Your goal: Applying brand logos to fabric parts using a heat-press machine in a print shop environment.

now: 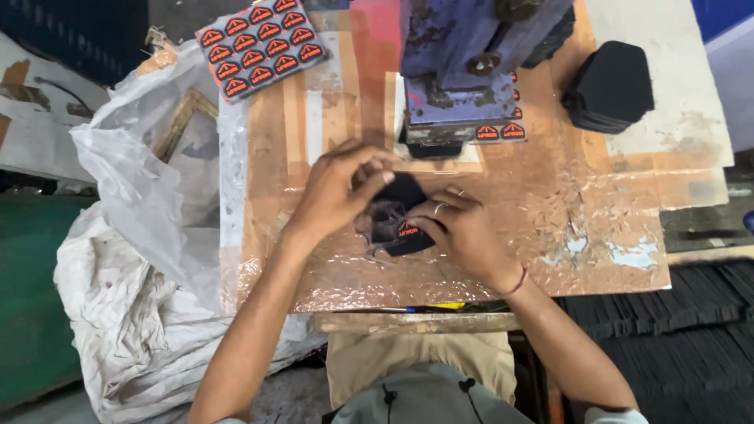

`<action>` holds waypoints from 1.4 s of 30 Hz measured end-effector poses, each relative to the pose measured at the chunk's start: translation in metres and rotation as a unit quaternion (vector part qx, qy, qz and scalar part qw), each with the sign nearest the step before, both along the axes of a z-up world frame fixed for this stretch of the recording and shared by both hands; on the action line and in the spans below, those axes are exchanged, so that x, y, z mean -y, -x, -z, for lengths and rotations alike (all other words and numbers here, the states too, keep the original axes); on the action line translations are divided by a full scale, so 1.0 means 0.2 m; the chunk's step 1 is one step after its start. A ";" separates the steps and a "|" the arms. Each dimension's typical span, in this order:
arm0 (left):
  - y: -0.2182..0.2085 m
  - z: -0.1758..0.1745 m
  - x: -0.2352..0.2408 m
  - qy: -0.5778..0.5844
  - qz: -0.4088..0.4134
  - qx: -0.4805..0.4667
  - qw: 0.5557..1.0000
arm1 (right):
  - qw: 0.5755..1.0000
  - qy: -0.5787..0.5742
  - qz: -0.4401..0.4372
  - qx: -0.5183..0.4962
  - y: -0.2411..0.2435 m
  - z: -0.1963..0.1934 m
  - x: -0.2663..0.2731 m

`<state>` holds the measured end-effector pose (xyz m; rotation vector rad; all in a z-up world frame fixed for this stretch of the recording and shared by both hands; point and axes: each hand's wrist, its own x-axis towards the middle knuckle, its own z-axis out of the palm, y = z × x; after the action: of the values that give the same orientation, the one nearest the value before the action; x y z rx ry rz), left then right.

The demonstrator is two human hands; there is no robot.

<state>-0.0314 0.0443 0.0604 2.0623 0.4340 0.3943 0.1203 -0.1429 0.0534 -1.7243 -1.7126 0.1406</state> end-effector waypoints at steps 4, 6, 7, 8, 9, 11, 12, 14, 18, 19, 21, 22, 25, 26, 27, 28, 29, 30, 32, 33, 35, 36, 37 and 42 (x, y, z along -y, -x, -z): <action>-0.02 -0.04 0.00 -0.050 0.003 0.026 0.998 | 0.997 0.064 0.003 -0.046 -0.02 0.04 -0.03; -0.06 0.13 0.00 -0.061 0.017 -0.001 0.998 | 0.997 0.069 0.001 -0.041 -0.01 0.04 -0.02; -0.09 0.20 -0.02 -0.073 0.031 -0.026 0.997 | 0.997 0.072 -0.001 -0.034 -0.02 0.04 -0.02; -0.12 0.16 -0.02 -0.080 0.029 -0.022 0.996 | 0.997 0.065 -0.003 -0.030 -0.02 0.01 -0.04; -0.15 0.13 -0.03 -0.110 0.006 -0.099 0.989 | 0.998 0.061 -0.004 -0.014 -0.01 -0.01 -0.05; -0.16 0.12 0.01 -0.118 -0.010 -0.188 0.975 | 0.997 0.078 -0.003 -0.012 0.07 0.03 0.09; -0.16 0.11 0.01 -0.114 -0.016 -0.183 0.976 | 0.993 0.064 -0.061 0.078 0.13 0.07 0.18; -0.16 0.09 0.01 -0.112 -0.022 -0.177 0.977 | 0.978 0.047 -0.119 0.167 0.25 0.08 0.35; -0.16 0.06 0.05 -0.111 -0.002 -0.172 0.979 | 0.950 0.185 -0.200 -0.154 0.33 -0.01 0.58; -0.16 0.05 0.07 -0.117 0.006 -0.166 0.979 | 0.930 0.227 -0.173 -0.232 0.32 -0.02 0.60; -0.11 0.16 0.21 -0.198 0.034 -0.066 0.977 | 0.924 0.216 -0.167 -0.268 0.35 -0.03 0.61; -0.07 0.21 0.26 -0.282 0.059 0.033 0.957 | 0.917 0.200 -0.166 -0.302 0.37 -0.03 0.60; 0.03 0.19 0.50 -0.233 0.108 0.045 0.965 | 0.896 0.209 -0.226 -0.318 0.56 0.05 0.49; 0.08 0.23 0.46 -0.242 0.095 0.034 0.965 | 0.892 0.205 -0.245 -0.319 0.67 0.16 0.44; 0.13 0.27 0.42 -0.249 0.078 0.037 0.965 | 0.905 0.211 -0.234 -0.287 0.78 0.27 0.40; 0.19 0.32 0.40 -0.253 0.058 0.041 0.965 | 0.915 0.220 -0.224 -0.253 0.89 0.37 0.38; 0.31 0.31 0.31 -0.258 0.042 0.030 0.965 | 0.910 0.219 -0.244 -0.254 1.01 0.43 0.33; 0.40 0.29 0.20 -0.256 -0.014 0.040 0.966 | 0.906 0.203 -0.253 -0.272 1.11 0.48 0.28; 0.59 0.27 -0.03 -0.261 -0.072 0.053 0.961 | 0.903 0.181 -0.267 -0.286 1.21 0.50 0.20; 0.69 0.26 -0.17 -0.205 -0.125 0.067 0.968 | 0.905 0.134 -0.300 -0.271 1.21 0.47 0.16; 0.83 0.26 -0.39 -0.148 -0.169 0.087 0.971 | 0.907 0.084 -0.326 -0.252 1.15 0.40 0.18; 0.87 0.27 -0.49 -0.205 -0.214 0.032 0.955 | 0.913 0.105 -0.325 -0.222 1.08 0.35 0.23; 0.91 0.28 -0.58 -0.260 -0.257 -0.023 0.930 | 0.918 0.125 -0.323 -0.192 1.02 0.31 0.27; 0.39 0.17 -0.70 -0.342 -0.254 0.027 0.904 | 0.969 0.109 -0.032 -0.220 0.43 0.23 0.45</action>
<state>-0.1093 0.1851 0.0266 2.5839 0.9024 1.0334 0.0343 -0.2335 0.0066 -1.6358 -1.4596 0.7114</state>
